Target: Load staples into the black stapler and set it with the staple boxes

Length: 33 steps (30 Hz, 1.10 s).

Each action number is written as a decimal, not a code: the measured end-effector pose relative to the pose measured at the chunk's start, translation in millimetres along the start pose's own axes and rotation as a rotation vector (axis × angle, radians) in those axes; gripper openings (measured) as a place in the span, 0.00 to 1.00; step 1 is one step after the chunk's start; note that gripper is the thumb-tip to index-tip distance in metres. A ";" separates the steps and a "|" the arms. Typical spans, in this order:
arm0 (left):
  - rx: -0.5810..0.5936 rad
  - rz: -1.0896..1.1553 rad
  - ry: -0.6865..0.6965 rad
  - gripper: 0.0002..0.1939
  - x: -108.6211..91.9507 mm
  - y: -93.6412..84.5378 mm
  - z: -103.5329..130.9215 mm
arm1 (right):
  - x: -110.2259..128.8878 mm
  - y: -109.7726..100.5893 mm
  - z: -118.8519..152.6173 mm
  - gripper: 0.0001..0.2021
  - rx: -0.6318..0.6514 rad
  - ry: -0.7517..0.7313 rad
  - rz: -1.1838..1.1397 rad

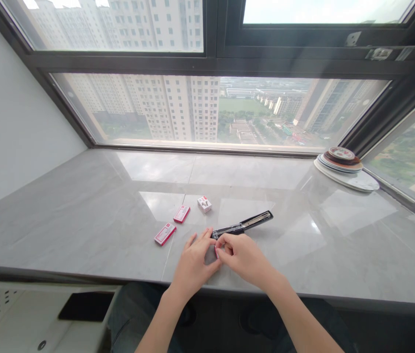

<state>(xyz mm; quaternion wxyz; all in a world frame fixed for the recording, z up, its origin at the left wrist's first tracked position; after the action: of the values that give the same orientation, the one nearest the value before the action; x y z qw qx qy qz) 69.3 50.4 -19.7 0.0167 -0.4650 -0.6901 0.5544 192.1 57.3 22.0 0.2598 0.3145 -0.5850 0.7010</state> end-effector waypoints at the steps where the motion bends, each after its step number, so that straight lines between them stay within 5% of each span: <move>1: 0.000 0.005 0.001 0.15 0.0 0.0 -0.2 | -0.8 3.2 2.6 0.07 0.007 -0.005 0.050; 7: -0.004 0.031 -0.006 0.12 0.9 -2.4 -0.5 | -22.9 9.4 8.3 0.06 0.065 0.051 0.065; 11: -0.075 0.053 -0.025 0.18 -2.0 -16.3 1.2 | -53.0 -17.6 13.9 0.08 0.003 0.132 -0.042; 14: -0.170 -0.002 -0.127 0.06 0.5 -28.2 5.5 | -80.4 -36.5 18.5 0.16 -0.049 0.216 -0.044; 17: -0.122 -0.090 -0.151 0.15 -3.4 -20.2 3.2 | -87.1 -29.2 20.3 0.19 0.036 0.207 -0.062; 21: -0.094 -0.125 -0.135 0.16 -10.1 -7.4 -3.2 | -78.2 -15.9 19.0 0.14 0.038 0.168 -0.103; 24: -0.125 -0.134 -0.162 0.15 -14.4 -8.7 -5.1 | -89.4 -16.6 17.8 0.21 0.050 0.217 -0.125; 30: -0.154 -0.203 -0.113 0.14 -35.0 -12.4 -12.8 | -160.7 -78.6 15.8 0.41 -0.080 0.504 -0.269; 33: -0.127 -0.217 -0.135 0.18 -32.8 -5.5 -14.5 | -172.7 -96.4 4.6 0.50 -0.049 0.519 -0.426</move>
<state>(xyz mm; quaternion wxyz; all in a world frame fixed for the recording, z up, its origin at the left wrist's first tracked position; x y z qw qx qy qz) 92.2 39.9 6.4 0.0007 -0.3495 -0.7696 0.5344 378.5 70.8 -42.8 0.5481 0.2344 -0.4370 0.6735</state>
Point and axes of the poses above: each hand's wrist, its own z-axis away from the middle knuckle, its own y-axis out of the palm, x = y × z, the point moved 10 cm from there along -z, towards the middle knuckle, and after that the axes turned 15 degrees about y, right-handed, at the moved point
